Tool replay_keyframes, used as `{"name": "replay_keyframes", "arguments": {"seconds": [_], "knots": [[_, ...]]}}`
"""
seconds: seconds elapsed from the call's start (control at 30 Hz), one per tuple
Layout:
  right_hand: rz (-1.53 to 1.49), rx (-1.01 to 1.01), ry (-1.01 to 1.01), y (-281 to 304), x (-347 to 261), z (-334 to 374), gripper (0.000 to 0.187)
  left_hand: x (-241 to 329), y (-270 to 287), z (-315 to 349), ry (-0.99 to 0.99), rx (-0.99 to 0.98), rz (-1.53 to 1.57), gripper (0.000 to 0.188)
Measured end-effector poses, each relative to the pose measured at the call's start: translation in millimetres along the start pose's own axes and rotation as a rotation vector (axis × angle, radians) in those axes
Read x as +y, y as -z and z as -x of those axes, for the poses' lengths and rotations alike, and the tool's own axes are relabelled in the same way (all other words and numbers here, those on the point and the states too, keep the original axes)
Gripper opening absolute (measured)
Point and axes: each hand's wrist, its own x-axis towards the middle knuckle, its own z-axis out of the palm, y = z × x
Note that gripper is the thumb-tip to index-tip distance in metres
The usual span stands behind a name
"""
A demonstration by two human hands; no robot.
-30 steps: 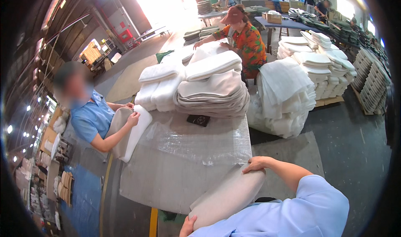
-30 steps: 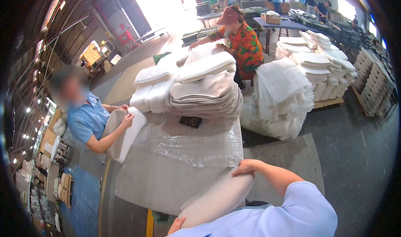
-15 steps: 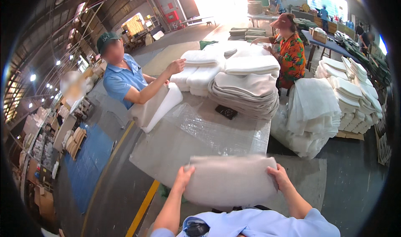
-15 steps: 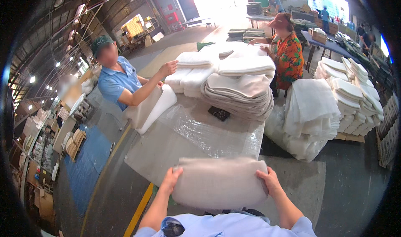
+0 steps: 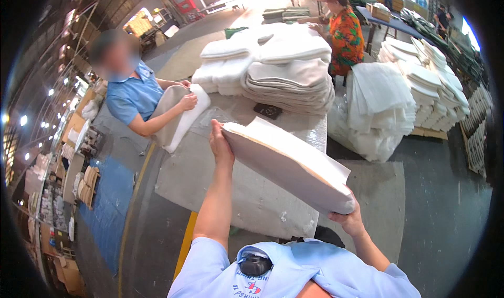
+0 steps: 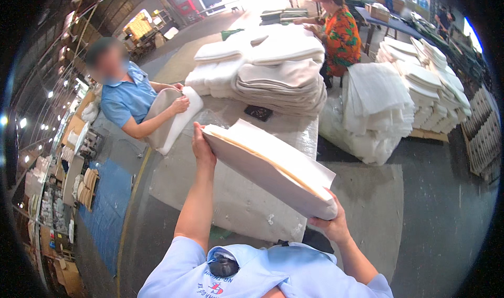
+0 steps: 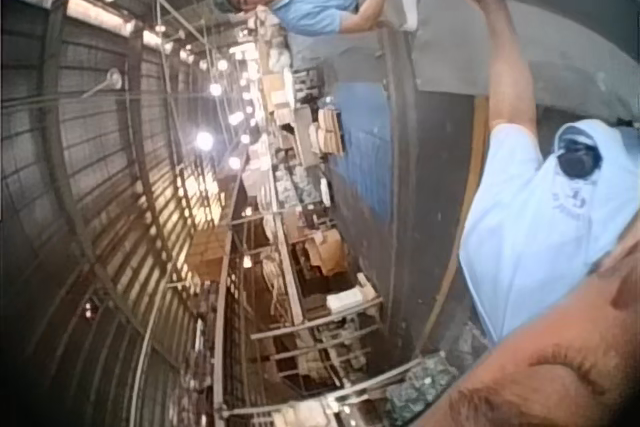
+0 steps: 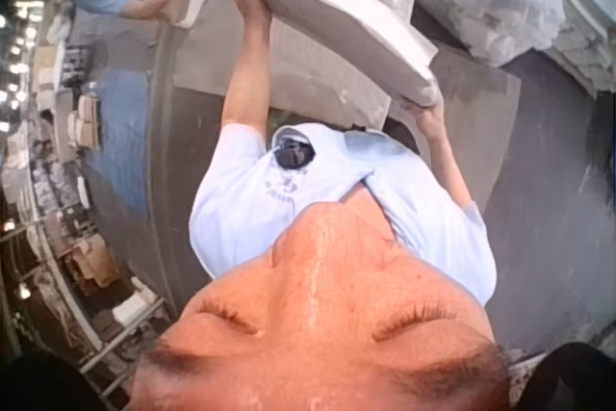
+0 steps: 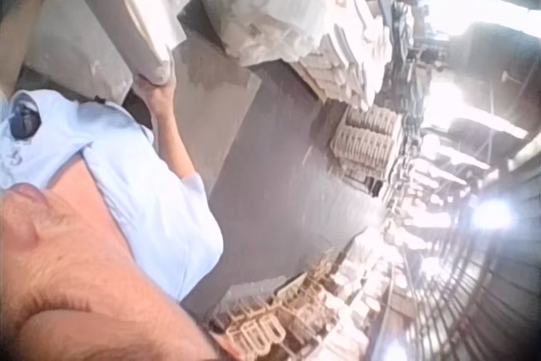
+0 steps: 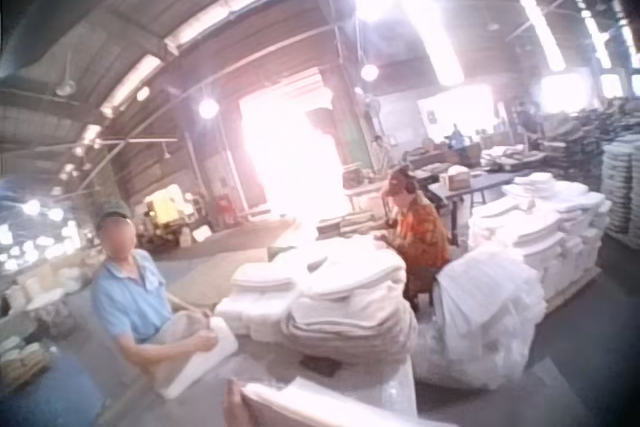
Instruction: The person inserts cylindrical foam pieces into fabric covers at a work table in a warehouse. They repeatedly pick up foam, align it with a cover, slide it in, and place the finished item on a stack. Other workers are visible nearby handling similar materials.
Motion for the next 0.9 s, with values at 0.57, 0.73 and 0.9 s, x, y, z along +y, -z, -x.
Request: {"name": "replay_keyframes", "arguments": {"seconds": [0.57,0.73,0.9], "knots": [[0.523,-0.577,0.264,52.0,3.6,-72.3,0.101,-74.7,-9.6,-32.6,-0.054,0.018,0.352,0.060],[0.517,-0.631,0.258,83.7,32.0,-122.0,0.101,-114.4,-63.5,9.7,0.250,0.211,0.191,0.068],[0.664,-0.826,0.375,67.6,32.3,-154.0,0.110,-142.0,-65.3,56.2,0.152,0.346,-0.124,0.067]]}}
